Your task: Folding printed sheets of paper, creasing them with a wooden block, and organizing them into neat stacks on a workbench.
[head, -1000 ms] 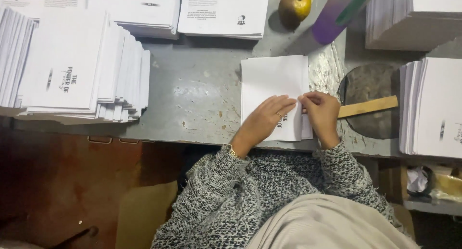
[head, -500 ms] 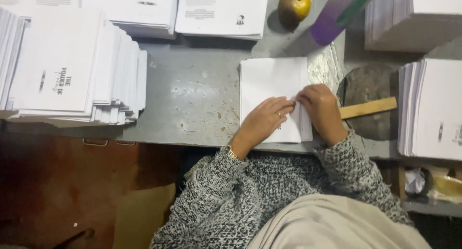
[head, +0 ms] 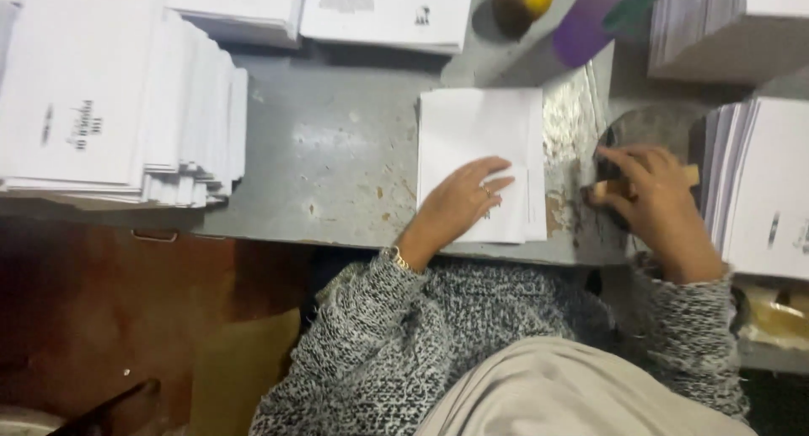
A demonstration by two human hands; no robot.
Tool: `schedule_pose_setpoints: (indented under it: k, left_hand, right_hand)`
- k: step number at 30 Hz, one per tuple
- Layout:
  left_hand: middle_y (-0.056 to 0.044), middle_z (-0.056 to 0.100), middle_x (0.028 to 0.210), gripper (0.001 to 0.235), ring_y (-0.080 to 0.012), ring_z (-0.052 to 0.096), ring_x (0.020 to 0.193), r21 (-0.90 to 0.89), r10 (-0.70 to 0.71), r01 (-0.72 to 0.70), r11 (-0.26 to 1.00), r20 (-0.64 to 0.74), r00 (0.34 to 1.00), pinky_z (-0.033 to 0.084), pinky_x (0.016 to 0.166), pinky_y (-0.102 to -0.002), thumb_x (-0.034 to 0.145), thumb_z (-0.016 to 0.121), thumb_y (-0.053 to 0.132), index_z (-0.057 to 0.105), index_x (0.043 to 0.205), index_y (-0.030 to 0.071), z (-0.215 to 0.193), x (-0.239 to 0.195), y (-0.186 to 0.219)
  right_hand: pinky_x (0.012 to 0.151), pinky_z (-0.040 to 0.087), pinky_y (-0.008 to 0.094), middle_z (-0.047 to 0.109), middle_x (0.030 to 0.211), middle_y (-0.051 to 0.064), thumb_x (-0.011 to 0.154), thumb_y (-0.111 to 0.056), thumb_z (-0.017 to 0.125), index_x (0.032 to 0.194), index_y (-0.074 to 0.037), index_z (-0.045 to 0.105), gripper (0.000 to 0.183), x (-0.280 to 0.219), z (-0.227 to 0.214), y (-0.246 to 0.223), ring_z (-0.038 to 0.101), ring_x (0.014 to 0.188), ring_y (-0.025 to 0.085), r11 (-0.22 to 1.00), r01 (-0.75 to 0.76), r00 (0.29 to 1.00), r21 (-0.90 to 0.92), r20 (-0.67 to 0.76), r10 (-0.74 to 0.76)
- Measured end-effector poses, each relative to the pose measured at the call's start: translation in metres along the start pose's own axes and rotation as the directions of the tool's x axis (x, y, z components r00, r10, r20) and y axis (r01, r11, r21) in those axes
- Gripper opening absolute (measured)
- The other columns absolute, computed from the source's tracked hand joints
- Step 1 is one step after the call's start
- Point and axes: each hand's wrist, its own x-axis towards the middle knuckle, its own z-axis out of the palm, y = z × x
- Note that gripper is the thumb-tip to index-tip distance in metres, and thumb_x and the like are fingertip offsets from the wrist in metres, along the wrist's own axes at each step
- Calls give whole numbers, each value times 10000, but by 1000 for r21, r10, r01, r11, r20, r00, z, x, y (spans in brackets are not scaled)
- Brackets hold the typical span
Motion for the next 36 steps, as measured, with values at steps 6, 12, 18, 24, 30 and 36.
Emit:
schedule_pose_setpoints:
  k: [6, 12, 18, 24, 30, 36]
  left_hand:
    - [-199, 498, 1459, 637, -308, 512, 1348, 341, 278, -236, 910, -80, 957, 419, 1194, -415, 977, 663, 183, 354, 1508, 14, 19, 0, -33]
    - [-243, 445, 1463, 784, -362, 505, 1364, 268, 291, -246, 931, -143, 946, 397, 1187, -450, 980, 671, 185, 198, 1583, 20, 22, -2, -39]
    - [-255, 451, 1442, 823, -386, 528, 1329, 234, 288, -248, 940, -160, 944, 430, 1152, -475, 967, 680, 166, 165, 1587, -1, 18, -2, -34]
    - [-276, 475, 1415, 798, -406, 559, 1296, 232, 262, -223, 947, -155, 952, 457, 1127, -486, 966, 690, 143, 195, 1575, -5, 13, -3, -27]
    - [-272, 477, 1423, 816, -399, 540, 1316, 211, 259, -226, 951, -139, 956, 437, 1144, -487, 970, 669, 140, 156, 1591, 9, 17, -4, -33]
    - [-290, 482, 1419, 814, -418, 530, 1319, 174, 241, -219, 960, -120, 963, 436, 1140, -507, 976, 653, 103, 126, 1585, -22, 13, -2, -26]
  right_hand:
    - [1073, 456, 470, 675, 1240, 173, 879, -57, 694, 1209, -10, 651, 336, -13, 9, 11, 592, 1170, 327, 986, -149, 987, 75, 75, 144]
    - [1019, 472, 456, 686, 1213, 57, 914, -212, 715, 1328, -238, 681, 416, 38, 67, 5, 647, 1071, 289, 970, 232, 941, -78, -234, -244]
    - [949, 469, 443, 641, 1243, 63, 895, -292, 720, 1293, -275, 713, 398, 48, 68, -14, 651, 1029, 270, 975, 221, 960, -17, -171, -221]
    - [1005, 457, 517, 670, 1238, 147, 868, -270, 703, 1224, -290, 740, 359, -10, 90, 1, 657, 1114, 360, 964, 235, 972, 129, -19, -234]
    - [1027, 423, 512, 667, 1217, 131, 813, -189, 756, 1224, -308, 725, 429, -40, 82, -5, 624, 1124, 371, 956, 193, 979, 222, -114, -171]
    - [1048, 356, 437, 650, 1231, 4, 827, -246, 770, 1304, -371, 698, 499, 14, 94, -11, 582, 1165, 242, 973, 104, 980, 204, -188, -66]
